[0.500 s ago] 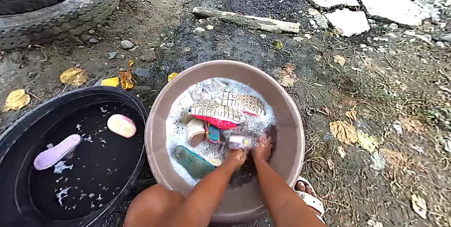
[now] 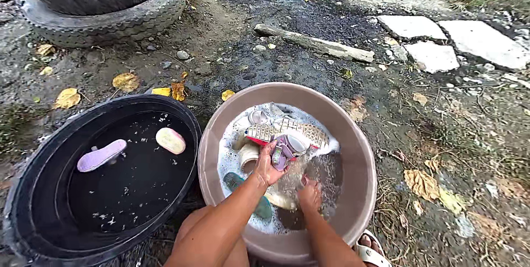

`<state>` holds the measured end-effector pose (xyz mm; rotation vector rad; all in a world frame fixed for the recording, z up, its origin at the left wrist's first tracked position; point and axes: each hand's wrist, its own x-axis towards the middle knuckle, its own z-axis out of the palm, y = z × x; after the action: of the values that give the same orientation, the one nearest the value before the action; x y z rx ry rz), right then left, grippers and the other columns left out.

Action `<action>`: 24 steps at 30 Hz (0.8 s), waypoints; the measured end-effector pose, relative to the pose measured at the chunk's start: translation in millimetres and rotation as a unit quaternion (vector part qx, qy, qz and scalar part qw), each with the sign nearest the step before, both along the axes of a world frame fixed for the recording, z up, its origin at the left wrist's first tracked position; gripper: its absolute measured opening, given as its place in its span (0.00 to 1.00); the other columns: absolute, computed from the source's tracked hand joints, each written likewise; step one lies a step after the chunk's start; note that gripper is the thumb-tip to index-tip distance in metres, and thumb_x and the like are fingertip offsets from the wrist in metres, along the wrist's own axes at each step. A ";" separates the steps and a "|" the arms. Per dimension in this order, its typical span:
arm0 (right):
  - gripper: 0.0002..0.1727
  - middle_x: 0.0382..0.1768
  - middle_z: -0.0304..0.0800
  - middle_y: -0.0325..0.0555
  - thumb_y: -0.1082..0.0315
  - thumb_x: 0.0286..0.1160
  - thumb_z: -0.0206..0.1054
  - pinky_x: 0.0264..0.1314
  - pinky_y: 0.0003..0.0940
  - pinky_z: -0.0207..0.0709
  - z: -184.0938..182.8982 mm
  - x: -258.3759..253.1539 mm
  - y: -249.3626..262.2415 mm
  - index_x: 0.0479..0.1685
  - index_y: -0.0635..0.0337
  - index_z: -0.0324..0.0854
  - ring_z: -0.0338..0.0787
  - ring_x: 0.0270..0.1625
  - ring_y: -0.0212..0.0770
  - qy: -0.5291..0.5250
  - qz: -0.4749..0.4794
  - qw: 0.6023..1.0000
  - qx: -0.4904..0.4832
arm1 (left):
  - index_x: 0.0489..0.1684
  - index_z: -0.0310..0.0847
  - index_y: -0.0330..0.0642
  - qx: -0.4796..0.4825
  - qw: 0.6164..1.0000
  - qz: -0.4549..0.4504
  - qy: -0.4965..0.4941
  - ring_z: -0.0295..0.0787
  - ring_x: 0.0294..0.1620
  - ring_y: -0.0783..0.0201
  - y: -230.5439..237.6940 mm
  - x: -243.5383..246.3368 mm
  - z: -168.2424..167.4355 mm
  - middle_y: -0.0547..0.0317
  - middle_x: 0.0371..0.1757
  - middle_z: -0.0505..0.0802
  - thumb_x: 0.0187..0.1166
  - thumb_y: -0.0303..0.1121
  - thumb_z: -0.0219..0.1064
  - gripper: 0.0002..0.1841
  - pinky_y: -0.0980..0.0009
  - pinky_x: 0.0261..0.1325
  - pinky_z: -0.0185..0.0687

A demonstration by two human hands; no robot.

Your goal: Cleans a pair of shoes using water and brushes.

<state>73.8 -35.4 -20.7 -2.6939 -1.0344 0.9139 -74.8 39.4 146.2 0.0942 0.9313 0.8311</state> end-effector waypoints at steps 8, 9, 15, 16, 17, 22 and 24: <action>0.23 0.48 0.88 0.81 0.65 0.79 0.69 0.67 0.64 0.76 31.8 -22.1 5.7 0.53 0.86 0.82 0.89 0.55 0.71 0.095 -0.066 0.929 0.352 | 0.78 0.66 0.42 0.066 0.995 -0.052 0.059 0.79 0.67 0.56 17.3 0.9 -35.1 0.48 0.69 0.82 0.95 0.51 0.33 0.28 0.51 0.65 0.75; 0.22 0.38 0.90 0.75 0.65 0.77 0.68 0.58 0.59 0.80 52.8 -28.3 13.2 0.42 0.86 0.85 0.91 0.45 0.64 0.081 -0.026 0.897 0.435 | 0.82 0.64 0.38 0.082 0.991 -0.068 0.077 0.75 0.73 0.53 17.5 3.3 -43.7 0.44 0.74 0.80 0.96 0.51 0.32 0.30 0.49 0.72 0.70; 0.31 0.19 0.89 0.55 0.44 0.65 0.70 0.27 0.49 0.81 109.9 -17.6 60.1 0.11 0.66 0.83 0.91 0.24 0.50 -0.074 0.280 0.764 0.577 | 0.71 0.68 0.31 0.172 0.973 -0.138 0.068 0.81 0.54 0.66 -3.8 8.5 -50.7 0.52 0.56 0.84 0.95 0.30 0.35 0.20 0.69 0.59 0.79; 0.32 0.19 0.88 0.57 0.43 0.65 0.70 0.27 0.52 0.80 101.1 -6.8 56.9 0.12 0.68 0.83 0.90 0.24 0.53 -0.084 0.274 0.774 0.564 | 0.66 0.72 0.36 0.153 0.976 -0.139 0.062 0.83 0.50 0.66 0.2 8.9 -43.1 0.54 0.51 0.87 0.96 0.38 0.32 0.23 0.67 0.53 0.78; 0.32 0.20 0.89 0.58 0.43 0.66 0.69 0.28 0.54 0.81 94.3 1.7 53.1 0.14 0.69 0.85 0.91 0.25 0.54 -0.091 0.262 0.786 0.553 | 0.65 0.74 0.38 0.150 0.977 -0.142 0.053 0.84 0.49 0.66 4.9 7.4 -39.3 0.56 0.50 0.88 0.97 0.43 0.31 0.26 0.66 0.52 0.80; 0.30 0.16 0.85 0.54 0.47 0.63 0.72 0.25 0.48 0.75 129.2 -31.9 60.1 0.10 0.68 0.81 0.86 0.20 0.49 -0.069 0.244 0.788 0.561 | 0.73 0.70 0.22 0.286 0.914 -0.238 0.161 0.81 0.64 0.64 -2.8 4.0 -51.3 0.42 0.65 0.85 0.93 0.25 0.39 0.20 0.70 0.72 0.73; 0.32 0.14 0.83 0.52 0.44 0.63 0.72 0.23 0.46 0.73 129.8 -34.8 66.1 0.08 0.66 0.79 0.84 0.19 0.47 -0.062 0.244 0.783 0.568 | 0.71 0.69 0.28 0.259 0.937 -0.204 0.116 0.81 0.58 0.68 -4.2 5.3 -50.5 0.50 0.59 0.84 0.94 0.26 0.37 0.19 0.72 0.65 0.76</action>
<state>39.0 30.8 109.1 -1.4766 -1.6264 0.0035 -69.4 35.1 95.7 0.8335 0.8502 0.6638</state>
